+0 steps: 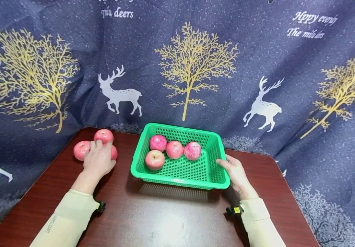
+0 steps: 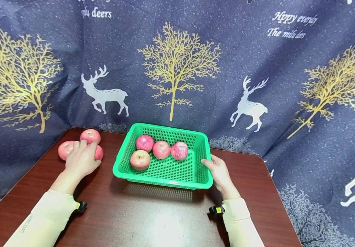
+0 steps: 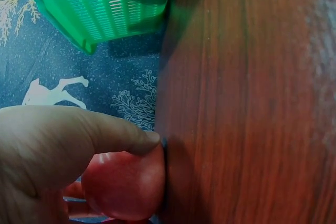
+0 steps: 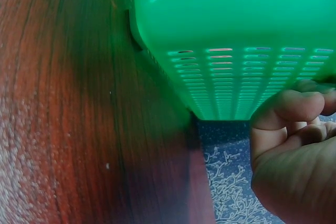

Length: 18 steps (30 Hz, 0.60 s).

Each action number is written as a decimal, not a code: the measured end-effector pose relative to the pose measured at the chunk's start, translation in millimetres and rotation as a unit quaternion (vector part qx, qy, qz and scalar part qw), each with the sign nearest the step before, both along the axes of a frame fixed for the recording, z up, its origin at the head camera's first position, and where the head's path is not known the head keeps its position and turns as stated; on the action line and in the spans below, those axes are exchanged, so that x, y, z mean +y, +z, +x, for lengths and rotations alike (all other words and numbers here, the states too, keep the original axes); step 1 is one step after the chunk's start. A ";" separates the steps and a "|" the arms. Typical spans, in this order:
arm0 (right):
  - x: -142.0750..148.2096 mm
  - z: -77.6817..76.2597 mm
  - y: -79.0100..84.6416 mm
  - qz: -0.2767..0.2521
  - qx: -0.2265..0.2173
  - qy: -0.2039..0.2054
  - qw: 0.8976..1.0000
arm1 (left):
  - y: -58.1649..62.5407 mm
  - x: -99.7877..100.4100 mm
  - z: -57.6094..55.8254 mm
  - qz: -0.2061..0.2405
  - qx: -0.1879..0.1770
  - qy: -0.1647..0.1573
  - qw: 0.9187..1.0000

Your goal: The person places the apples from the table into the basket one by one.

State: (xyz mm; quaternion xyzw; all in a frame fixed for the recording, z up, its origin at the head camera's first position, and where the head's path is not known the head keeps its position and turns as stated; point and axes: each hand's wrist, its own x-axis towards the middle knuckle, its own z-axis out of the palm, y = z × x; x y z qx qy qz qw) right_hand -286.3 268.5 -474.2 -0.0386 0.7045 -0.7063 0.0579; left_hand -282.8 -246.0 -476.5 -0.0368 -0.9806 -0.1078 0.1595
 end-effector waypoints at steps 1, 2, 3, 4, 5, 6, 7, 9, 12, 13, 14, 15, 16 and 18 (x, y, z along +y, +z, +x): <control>0.0 -0.1 0.0 0.000 0.000 0.000 1.000 | 0.2 0.0 0.0 0.002 -0.002 0.001 1.000; -0.1 -0.1 0.0 0.000 0.000 -0.001 1.000 | 0.3 0.0 0.0 0.004 -0.004 0.001 1.000; -0.2 -0.1 0.1 0.000 -0.001 -0.001 1.000 | 0.4 0.0 -0.1 0.006 -0.006 0.002 1.000; -0.3 -0.1 0.2 0.000 -0.001 -0.001 1.000 | 0.4 0.0 -0.1 0.007 -0.008 0.003 1.000; -0.2 -0.1 0.2 -0.001 -0.002 0.000 1.000 | 0.3 0.0 -0.2 0.008 -0.009 0.004 1.000; -0.1 0.0 0.2 -0.001 -0.002 0.001 1.000 | 0.4 0.1 -0.2 0.009 -0.010 0.005 1.000; 0.0 -0.2 0.0 0.001 -0.002 0.001 1.000 | 0.4 0.2 -0.2 0.009 -0.011 0.005 1.000; 0.3 0.0 0.1 0.002 -0.002 0.002 1.000 | 0.5 0.4 0.0 0.010 -0.012 0.006 1.000; 0.8 0.2 0.3 0.005 -0.001 0.002 1.000 | 0.8 0.7 0.3 0.013 -0.010 0.008 1.000; 0.8 0.2 0.4 0.005 -0.001 0.002 1.000 | 0.9 0.8 0.5 0.013 -0.010 0.008 1.000; 0.8 0.6 0.6 0.003 -0.001 0.002 1.000 | 0.9 0.8 0.6 0.014 -0.008 0.009 1.000; 0.8 0.6 0.6 0.004 -0.001 0.002 1.000 | 0.9 0.9 0.6 0.014 -0.007 0.010 1.000; 0.8 0.6 0.6 0.004 -0.001 0.002 1.000 | 0.9 1.0 0.6 0.015 -0.006 0.010 1.000; 0.6 0.4 0.6 0.003 -0.002 0.002 1.000 | 0.4 0.9 0.3 0.016 -0.006 0.012 1.000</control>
